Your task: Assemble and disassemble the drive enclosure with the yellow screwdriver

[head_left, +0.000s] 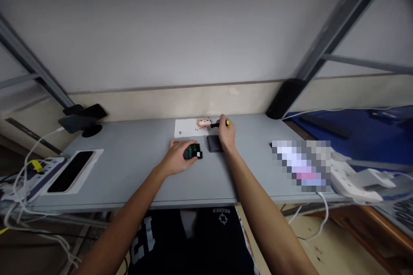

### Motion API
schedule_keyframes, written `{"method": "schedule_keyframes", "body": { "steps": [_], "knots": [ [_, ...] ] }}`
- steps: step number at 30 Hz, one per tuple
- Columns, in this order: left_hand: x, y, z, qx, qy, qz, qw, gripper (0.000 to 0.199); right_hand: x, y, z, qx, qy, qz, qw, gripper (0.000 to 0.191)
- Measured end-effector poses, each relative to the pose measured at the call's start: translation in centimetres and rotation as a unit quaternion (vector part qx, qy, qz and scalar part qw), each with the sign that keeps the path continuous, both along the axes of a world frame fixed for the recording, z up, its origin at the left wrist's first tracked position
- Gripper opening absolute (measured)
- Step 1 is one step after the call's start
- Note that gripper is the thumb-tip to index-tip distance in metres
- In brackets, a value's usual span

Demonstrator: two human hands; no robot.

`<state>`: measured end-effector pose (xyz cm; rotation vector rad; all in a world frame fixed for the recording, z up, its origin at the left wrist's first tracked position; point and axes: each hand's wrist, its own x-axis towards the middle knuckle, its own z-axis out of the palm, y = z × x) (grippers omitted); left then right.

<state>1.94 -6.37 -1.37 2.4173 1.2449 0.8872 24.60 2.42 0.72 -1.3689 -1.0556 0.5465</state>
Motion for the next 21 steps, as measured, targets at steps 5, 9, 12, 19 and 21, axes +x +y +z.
{"method": "schedule_keyframes", "body": {
  "steps": [5,9,12,19,21],
  "knots": [
    [-0.08,0.03,0.03,-0.019,-0.023,-0.002,1.0,0.057,-0.01,-0.06,0.01,-0.003,0.0,0.005,1.0,0.05],
    [-0.14,-0.06,0.05,-0.016,-0.04,-0.007,0.999,0.062,-0.02,-0.14,-0.04,0.0,0.005,0.001,1.0,0.049],
    [-0.12,-0.19,0.09,-0.025,-0.036,-0.012,0.999,0.061,-0.01,-0.29,0.03,0.0,0.006,-0.001,1.0,0.049],
    [-0.01,-0.38,0.03,-0.027,-0.024,-0.007,0.999,0.055,0.01,-0.6,0.3,-0.005,0.004,0.003,1.0,0.049],
    [-0.02,-0.37,0.07,-0.032,-0.021,-0.009,0.999,0.055,-0.01,-0.61,0.3,-0.005,0.002,0.007,1.0,0.05]
  ]
}}
